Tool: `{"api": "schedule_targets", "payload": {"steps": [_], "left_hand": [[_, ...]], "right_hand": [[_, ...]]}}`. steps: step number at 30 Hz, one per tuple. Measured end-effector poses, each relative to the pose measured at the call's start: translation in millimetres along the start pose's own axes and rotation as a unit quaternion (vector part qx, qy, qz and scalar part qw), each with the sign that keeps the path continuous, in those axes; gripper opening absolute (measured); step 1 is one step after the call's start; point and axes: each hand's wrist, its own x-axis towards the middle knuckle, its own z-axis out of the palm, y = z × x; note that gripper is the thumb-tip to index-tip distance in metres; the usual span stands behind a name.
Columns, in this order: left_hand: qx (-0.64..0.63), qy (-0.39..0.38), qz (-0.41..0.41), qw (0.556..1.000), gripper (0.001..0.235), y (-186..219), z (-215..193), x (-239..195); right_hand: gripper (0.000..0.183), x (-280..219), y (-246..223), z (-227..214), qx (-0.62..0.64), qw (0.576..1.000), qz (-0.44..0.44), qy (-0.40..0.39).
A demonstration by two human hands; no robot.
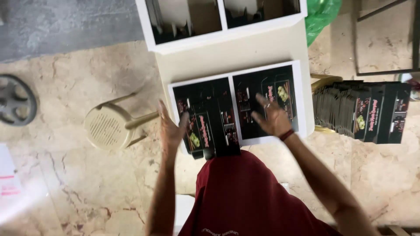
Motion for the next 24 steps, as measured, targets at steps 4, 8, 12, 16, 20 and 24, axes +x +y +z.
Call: {"api": "schedule_targets", "payload": {"steps": [4,8,12,16,20,24], "left_hand": [[-0.099,-0.004,-0.094,0.991,0.112,-29,61,-87],[-0.048,0.025,-0.143,0.988,0.101,-40,97,-113],[-0.095,0.111,-0.134,0.980,0.087,-100,127,-80],[-0.254,-0.008,-0.188,0.949,0.069,-107,102,-67],[-0.373,-0.055,-0.057,0.924,0.047,-100,97,-48],[-0.424,-0.058,0.079,0.900,0.033,-73,87,-33]], "right_hand": [[0.077,-81,-44,68,0.015,0.988,0.145,-0.044],[0.079,-102,-80,106,0.075,0.980,0.180,-0.030],[0.060,-72,-63,120,0.185,0.927,0.327,-0.003],[0.052,-63,14,144,0.192,0.881,0.426,-0.071],[0.050,-57,-32,60,0.190,0.895,0.397,-0.078],[0.035,-97,1,73,0.176,0.956,0.184,0.142]]}}
